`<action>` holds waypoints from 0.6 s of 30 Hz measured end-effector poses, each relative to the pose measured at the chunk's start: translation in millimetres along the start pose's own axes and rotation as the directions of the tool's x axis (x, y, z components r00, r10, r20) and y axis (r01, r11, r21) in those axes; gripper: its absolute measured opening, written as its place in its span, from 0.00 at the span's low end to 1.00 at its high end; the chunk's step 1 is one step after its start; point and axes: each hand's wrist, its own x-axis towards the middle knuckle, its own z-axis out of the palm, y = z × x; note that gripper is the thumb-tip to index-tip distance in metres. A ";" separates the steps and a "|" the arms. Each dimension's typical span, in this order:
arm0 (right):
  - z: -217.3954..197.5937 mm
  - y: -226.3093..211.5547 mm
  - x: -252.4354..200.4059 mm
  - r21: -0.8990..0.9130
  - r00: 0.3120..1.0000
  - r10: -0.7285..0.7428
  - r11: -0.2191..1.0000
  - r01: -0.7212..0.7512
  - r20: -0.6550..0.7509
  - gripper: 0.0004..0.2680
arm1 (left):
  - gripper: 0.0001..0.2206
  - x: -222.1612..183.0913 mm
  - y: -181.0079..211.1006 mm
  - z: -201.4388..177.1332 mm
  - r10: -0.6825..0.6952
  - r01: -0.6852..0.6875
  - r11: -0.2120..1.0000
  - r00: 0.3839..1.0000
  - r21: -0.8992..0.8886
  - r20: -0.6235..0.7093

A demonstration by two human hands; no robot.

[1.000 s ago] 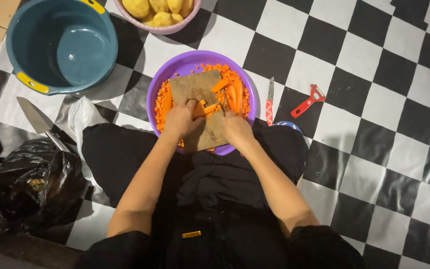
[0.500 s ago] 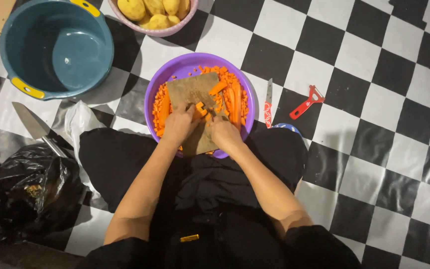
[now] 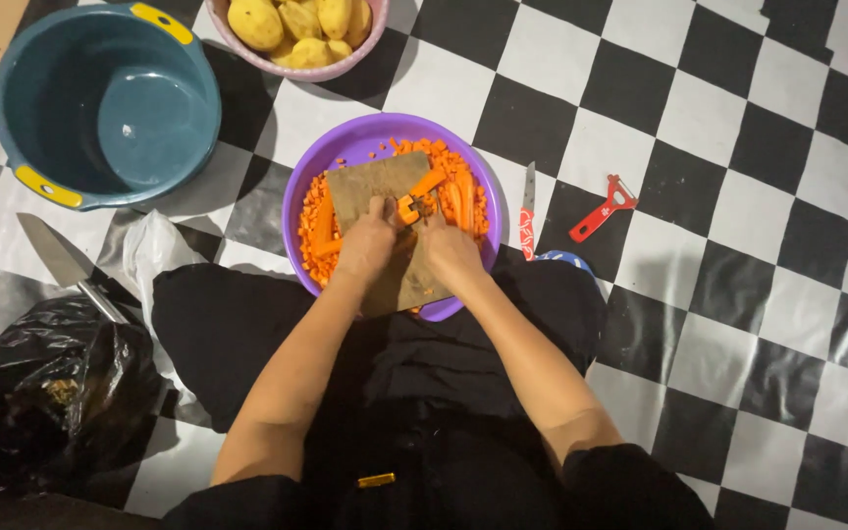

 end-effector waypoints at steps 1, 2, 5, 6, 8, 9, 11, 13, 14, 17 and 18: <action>8.9 5.0 11.0 -0.003 1.000 0.000 1.000 0.000 0.005 0.13 | 0.23 0.8 -1.9 7.7 -0.003 0.003 1.000 1.000 -0.004 0.003; 17.7 9.7 22.4 0.007 0.999 0.022 1.000 -0.022 0.034 0.14 | 0.22 2.2 -4.3 14.9 0.001 -0.001 1.000 1.000 -0.015 -0.006; 45.2 21.0 53.2 -0.004 0.996 0.053 0.999 -0.053 0.077 0.15 | 0.20 3.2 -8.0 20.9 0.019 -0.020 1.000 1.000 -0.018 -0.013; 54.4 25.2 62.5 -0.023 0.994 0.063 0.998 -0.062 0.086 0.16 | 0.20 3.3 -7.9 20.6 0.036 -0.036 0.999 0.999 -0.009 -0.014; 39.2 15.1 58.9 -0.026 0.991 0.059 0.998 -0.057 0.117 0.15 | 0.20 0.1 -5.0 4.3 0.037 -0.038 0.999 0.999 -0.018 -0.014; 32.0 10.0 57.1 -0.027 0.988 0.053 0.998 -0.050 0.144 0.15 | 0.20 -1.9 -3.7 -3.5 0.040 -0.040 0.999 0.999 -0.023 -0.016; 8.8 -7.6 43.7 -0.011 0.983 0.067 0.998 -0.066 0.170 0.15 | 0.20 3.1 -9.4 12.7 0.035 -0.035 0.998 0.999 -0.045 0.007; -5.4 -20.0 39.1 0.008 0.977 0.077 0.997 -0.080 0.196 0.16 | 0.21 8.0 -13.5 27.0 0.030 -0.028 0.998 0.999 -0.063 0.031; -7.2 -22.5 39.5 0.027 0.978 0.073 0.996 -0.080 0.196 0.16 | 0.20 9.2 -13.6 33.9 0.027 -0.025 0.997 0.999 -0.072 0.030; -0.1 -17.4 39.7 0.040 0.971 0.079 0.995 -0.091 0.224 0.17 | 0.20 8.0 -8.0 37.7 0.008 -0.006 0.998 1.000 -0.066 0.026; 1.7 -14.5 41.9 0.033 0.968 0.083 0.995 -0.094 0.238 0.17 | 0.20 10.6 -6.4 34.7 -0.008 0.009 0.999 1.000 -0.047 0.008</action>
